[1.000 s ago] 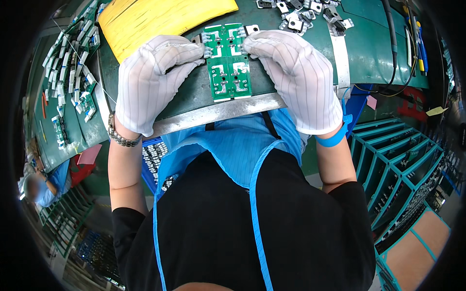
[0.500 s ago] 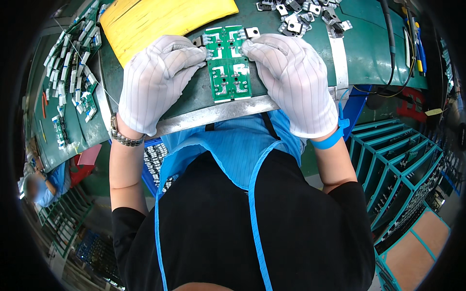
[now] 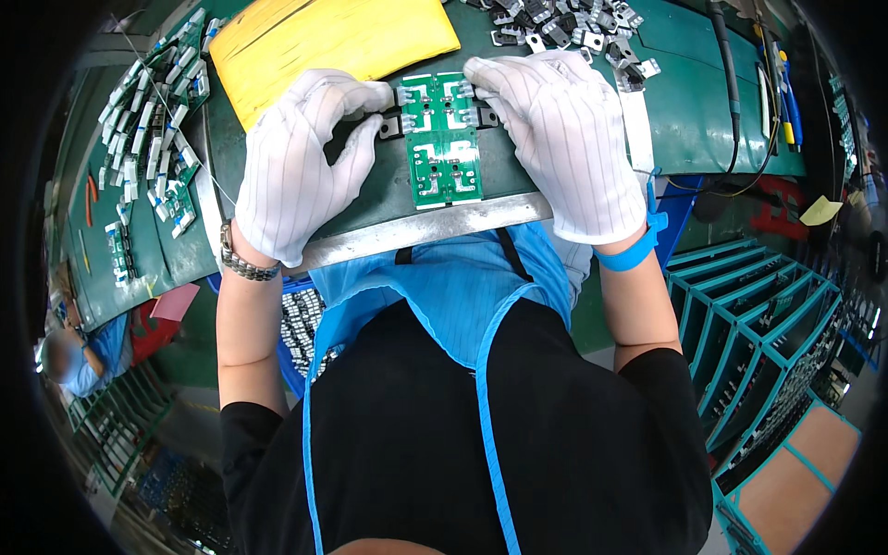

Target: The person solders electronic components onto a printed circuit board using a soldering iron and solder wire.

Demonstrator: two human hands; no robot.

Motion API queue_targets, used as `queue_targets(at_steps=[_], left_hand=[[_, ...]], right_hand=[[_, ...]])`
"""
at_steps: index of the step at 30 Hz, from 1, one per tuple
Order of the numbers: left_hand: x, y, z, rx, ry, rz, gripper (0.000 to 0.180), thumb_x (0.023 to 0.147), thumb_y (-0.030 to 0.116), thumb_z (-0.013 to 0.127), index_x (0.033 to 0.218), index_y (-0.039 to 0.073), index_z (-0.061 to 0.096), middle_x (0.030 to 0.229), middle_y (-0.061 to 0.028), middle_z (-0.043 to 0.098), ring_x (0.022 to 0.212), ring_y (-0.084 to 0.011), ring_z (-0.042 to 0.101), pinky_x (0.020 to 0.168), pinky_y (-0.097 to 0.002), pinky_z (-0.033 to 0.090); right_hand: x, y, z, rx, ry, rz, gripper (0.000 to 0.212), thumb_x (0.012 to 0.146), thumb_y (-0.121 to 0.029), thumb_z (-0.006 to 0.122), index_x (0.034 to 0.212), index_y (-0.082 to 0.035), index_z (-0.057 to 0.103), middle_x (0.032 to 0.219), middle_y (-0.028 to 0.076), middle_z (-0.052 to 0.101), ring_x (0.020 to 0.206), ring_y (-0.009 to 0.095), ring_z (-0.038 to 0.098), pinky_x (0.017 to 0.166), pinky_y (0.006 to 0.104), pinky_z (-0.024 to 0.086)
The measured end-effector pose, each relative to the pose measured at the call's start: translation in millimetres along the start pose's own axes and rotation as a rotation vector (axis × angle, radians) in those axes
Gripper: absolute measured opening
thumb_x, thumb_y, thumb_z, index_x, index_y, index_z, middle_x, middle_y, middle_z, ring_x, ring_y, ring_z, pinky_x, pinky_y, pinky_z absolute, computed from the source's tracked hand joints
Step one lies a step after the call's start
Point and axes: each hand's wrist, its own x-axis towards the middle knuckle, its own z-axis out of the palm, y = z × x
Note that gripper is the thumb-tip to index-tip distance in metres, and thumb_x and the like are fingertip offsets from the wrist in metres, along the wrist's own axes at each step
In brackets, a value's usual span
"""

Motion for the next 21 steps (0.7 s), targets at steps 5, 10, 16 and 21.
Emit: queue_targets(at_steps=[5,10,16,21], left_hand=[[0.0,-3.7,2.4,0.031,0.079,0.008,0.023,0.085,0.002,0.074,0.106,0.011,0.072,0.101,-0.0067,0.074,0.092,-0.0270,0.071,0.079,-0.0356,0.057],[3.3,-6.9,8.1,0.050,0.147,0.055,0.020,0.083,0.002,0.071,0.100,0.011,0.070,0.088,-0.0069,0.067,0.084,-0.0282,0.068,0.071,-0.0386,0.056],[2.1,-11.7,10.0,0.054,0.138,0.089,0.021,0.082,0.003,0.072,0.101,0.012,0.070,0.089,-0.0065,0.067,0.084,-0.0271,0.068,0.071,-0.0369,0.056],[4.6,-8.1,9.3,0.047,0.121,0.114,0.023,0.082,0.009,0.075,0.105,0.012,0.071,0.091,-0.0061,0.069,0.087,-0.0275,0.068,0.075,-0.0380,0.056]], right_hand=[[-0.6,3.1,2.4,-0.055,0.018,-0.045,0.030,0.089,-0.010,0.074,0.118,-0.009,0.073,0.107,0.008,0.076,0.097,0.026,0.070,0.091,0.0378,0.053],[-1.4,4.1,3.0,-0.050,0.029,-0.038,0.029,0.087,-0.010,0.075,0.116,-0.010,0.073,0.104,0.008,0.075,0.095,0.027,0.070,0.089,0.0376,0.053],[0.1,3.4,2.2,-0.073,0.101,-0.055,0.025,0.087,-0.009,0.076,0.112,-0.009,0.074,0.100,0.006,0.076,0.093,0.026,0.070,0.089,0.0373,0.052],[-10.3,-7.1,-18.9,0.055,0.095,0.042,0.024,0.087,-0.012,0.079,0.110,-0.008,0.075,0.106,0.006,0.078,0.095,0.026,0.071,0.087,0.0369,0.053]])
